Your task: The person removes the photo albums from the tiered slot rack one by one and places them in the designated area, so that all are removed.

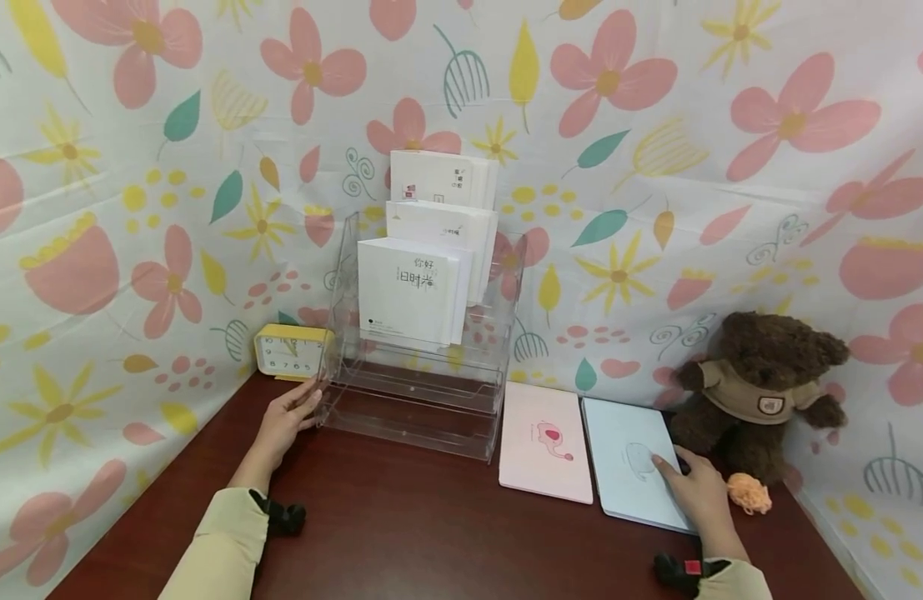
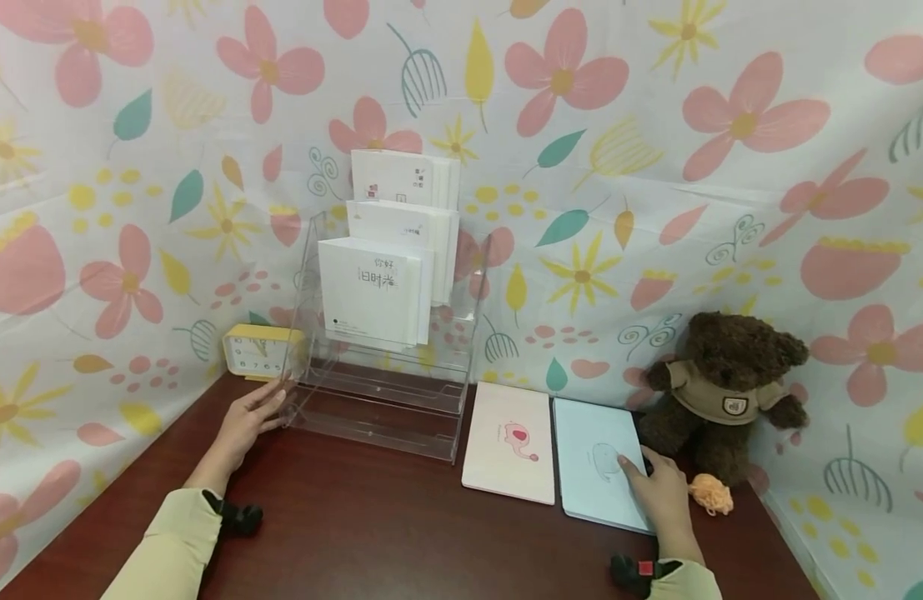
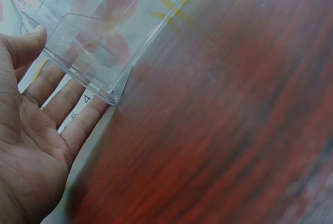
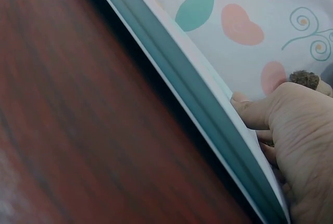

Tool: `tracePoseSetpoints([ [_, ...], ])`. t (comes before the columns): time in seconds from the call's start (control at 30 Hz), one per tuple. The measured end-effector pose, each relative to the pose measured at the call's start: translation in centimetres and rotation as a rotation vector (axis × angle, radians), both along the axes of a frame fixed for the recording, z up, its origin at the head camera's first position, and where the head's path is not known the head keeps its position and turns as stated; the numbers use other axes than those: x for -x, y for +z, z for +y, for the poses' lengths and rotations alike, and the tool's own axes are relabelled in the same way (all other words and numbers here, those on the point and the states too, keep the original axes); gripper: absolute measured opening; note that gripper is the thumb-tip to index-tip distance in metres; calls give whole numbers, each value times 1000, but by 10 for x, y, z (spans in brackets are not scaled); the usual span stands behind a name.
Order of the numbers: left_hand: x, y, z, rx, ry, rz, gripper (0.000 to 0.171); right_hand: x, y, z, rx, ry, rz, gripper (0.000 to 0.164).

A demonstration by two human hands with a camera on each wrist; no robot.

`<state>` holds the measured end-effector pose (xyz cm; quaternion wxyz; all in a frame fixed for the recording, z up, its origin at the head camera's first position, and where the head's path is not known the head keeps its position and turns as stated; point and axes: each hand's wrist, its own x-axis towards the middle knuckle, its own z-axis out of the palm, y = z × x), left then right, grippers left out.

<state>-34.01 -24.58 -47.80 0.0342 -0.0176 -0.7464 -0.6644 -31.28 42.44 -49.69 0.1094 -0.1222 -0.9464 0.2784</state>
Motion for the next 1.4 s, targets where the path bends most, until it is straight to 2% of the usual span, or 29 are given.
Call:
tracePoseSetpoints([
  [0.17,0,-1,0,-20,2,9,68,-1,0,-2,0,-8,11,74],
  [0.27,0,-1,0,-31,-4,-1,69,-2,0,-3,18,-14,32,68],
  [0.5,1,-1,-1,-37,-9,19,67,-6,-1,-3,91,-64,169,50],
  [0.67,4,-2,-1,-38,-4,38,66,-3,1,-4,116,-75,265,49],
  [0.87,5,-4,-1,-51,9,2,66,-7,3,-6,122,-54,343,55],
  [1.0,6,-5,2,-51,17,-8,66,-12,18,-11,96,46,357,67],
  [1.1,7,-6,4,-43,21,-9,64,-14,36,-26,69,162,401,77],
  [1.23,7,-5,3,-42,24,-3,63,-10,65,-66,0,321,475,85],
  [1.4,6,-5,-1,-63,20,3,65,-4,108,-125,-124,468,534,81],
])
